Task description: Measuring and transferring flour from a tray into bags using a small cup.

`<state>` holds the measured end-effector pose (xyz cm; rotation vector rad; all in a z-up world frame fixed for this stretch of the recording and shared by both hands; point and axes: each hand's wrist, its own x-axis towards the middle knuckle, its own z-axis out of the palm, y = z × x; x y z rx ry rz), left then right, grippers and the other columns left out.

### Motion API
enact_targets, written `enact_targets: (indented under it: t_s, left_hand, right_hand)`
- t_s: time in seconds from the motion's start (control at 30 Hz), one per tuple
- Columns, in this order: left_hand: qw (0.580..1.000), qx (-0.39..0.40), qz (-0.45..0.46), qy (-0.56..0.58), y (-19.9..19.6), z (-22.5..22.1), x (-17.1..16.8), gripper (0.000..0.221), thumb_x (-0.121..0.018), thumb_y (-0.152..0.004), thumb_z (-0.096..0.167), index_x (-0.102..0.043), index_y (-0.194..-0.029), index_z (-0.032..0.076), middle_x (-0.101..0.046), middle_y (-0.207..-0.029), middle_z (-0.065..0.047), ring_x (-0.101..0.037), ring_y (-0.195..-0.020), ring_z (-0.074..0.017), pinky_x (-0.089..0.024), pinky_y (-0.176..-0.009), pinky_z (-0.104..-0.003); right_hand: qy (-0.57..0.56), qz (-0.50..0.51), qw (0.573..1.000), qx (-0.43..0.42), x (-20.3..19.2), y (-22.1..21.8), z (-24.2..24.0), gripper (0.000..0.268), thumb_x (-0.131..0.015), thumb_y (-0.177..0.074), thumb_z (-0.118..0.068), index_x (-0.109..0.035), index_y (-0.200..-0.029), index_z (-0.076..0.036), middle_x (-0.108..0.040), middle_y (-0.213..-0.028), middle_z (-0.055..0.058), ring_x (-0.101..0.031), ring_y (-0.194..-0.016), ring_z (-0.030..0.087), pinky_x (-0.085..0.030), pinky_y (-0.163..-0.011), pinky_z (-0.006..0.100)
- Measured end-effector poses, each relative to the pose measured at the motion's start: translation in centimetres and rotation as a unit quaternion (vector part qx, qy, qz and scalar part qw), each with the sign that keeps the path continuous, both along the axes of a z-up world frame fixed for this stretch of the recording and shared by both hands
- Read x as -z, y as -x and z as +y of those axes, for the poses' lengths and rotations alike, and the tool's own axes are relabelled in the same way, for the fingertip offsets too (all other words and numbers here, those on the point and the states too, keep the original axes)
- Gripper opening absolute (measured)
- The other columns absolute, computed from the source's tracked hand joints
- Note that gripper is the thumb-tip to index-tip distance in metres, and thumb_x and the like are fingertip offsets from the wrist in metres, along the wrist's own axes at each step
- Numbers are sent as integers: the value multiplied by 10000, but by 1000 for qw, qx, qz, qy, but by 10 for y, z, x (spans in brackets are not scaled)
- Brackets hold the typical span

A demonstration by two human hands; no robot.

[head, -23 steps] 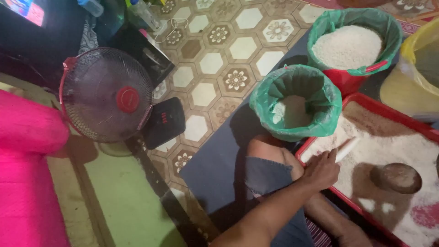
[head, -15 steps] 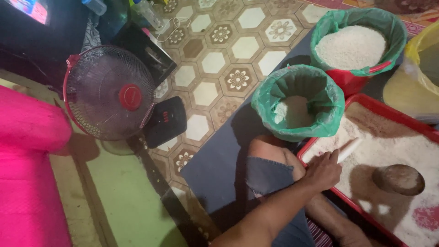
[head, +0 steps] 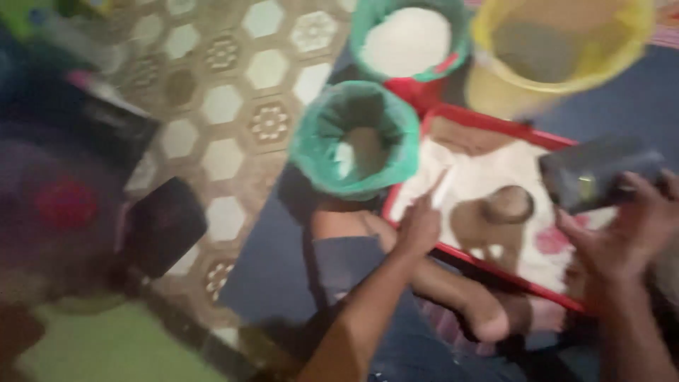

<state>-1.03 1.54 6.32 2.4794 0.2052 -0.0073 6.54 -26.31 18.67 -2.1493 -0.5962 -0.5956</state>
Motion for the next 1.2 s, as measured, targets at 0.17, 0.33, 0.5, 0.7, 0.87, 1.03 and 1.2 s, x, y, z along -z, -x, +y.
enact_targets:
  t_s: [0.17, 0.33, 0.5, 0.7, 0.87, 1.03, 1.2]
  left_hand:
    - [994, 31, -57, -86, -5, -4, 12, 356, -550, -920, 94, -632, -1214, -89, -603, -1242, -233, -607, -1008, -413, -490, -876, -527]
    - [1000, -28, 13, -3, -6, -3, 24, 538, -530, -951, 171, -432, -1439, -34, -584, -1332, -266, -605, -1093, -484, -488, -917, -565]
    - [996, 17, -46, -69, -2, -4, 10, 407, -541, -937, 122, -550, -1295, -70, -591, -1264, -264, -606, -1007, -448, -497, -879, -532]
    - [1000, -26, 8, 5, -4, -3, 2, 538, -528, -946, 140, -423, -1450, -18, -609, -1230, -275, -616, -996, -486, -500, -871, -567]
    - [999, -31, 13, -10, -4, -4, 0, 544, -515, -946, 158, -422, -1461, 9, -624, -1222, -261, -623, -981, -477, -512, -847, -562]
    - [999, -34, -18, -23, -2, -6, -3, 528, -551, -947, 136, -441, -1449, 18, -632, -1191, -246, -627, -956, -468, -520, -825, -553]
    - [1000, -23, -5, -11, -3, -3, 7, 522, -509, -982, 181, -443, -1468, 2, -621, -1196, -248, -645, -993, -491, -528, -865, -566]
  right_hand:
    - [-11, -5, 999, 41, -38, 9, 18, 824, -895, -705, 109, -453, -1398, 45, -271, -1485, 233, -368, -1380, 473, -446, -1098, 571]
    - [23, 19, 999, 40, -58, 13, 27, 785, -902, -687, 0, -477, -1347, 30, -293, -1489, 258, -328, -1408, 480, -384, -1155, 617]
    - [35, 8, 998, 52, -56, 14, 25, 810, -921, -674, -30, -479, -1351, 21, -322, -1470, 266, -375, -1379, 485, -417, -1125, 604]
    - [40, 4, 998, 57, -51, 12, 26, 811, -935, -672, -62, -492, -1347, 9, -318, -1468, 258, -376, -1378, 484, -439, -1108, 608]
    - [44, 9, 997, 58, -52, 12, 27, 811, -937, -653, -49, -510, -1340, 13, -322, -1465, 243, -369, -1380, 479, -444, -1112, 604]
    - [49, 1, 997, 56, -47, 12, 25, 814, -943, -666, -62, -510, -1354, -25, -305, -1479, 229, -368, -1382, 475, -472, -1092, 618]
    - [12, 12, 998, 56, -43, 12, 24, 843, -989, -660, -80, -541, -1373, -40, -309, -1475, 250, -381, -1395, 496, -414, -1146, 582]
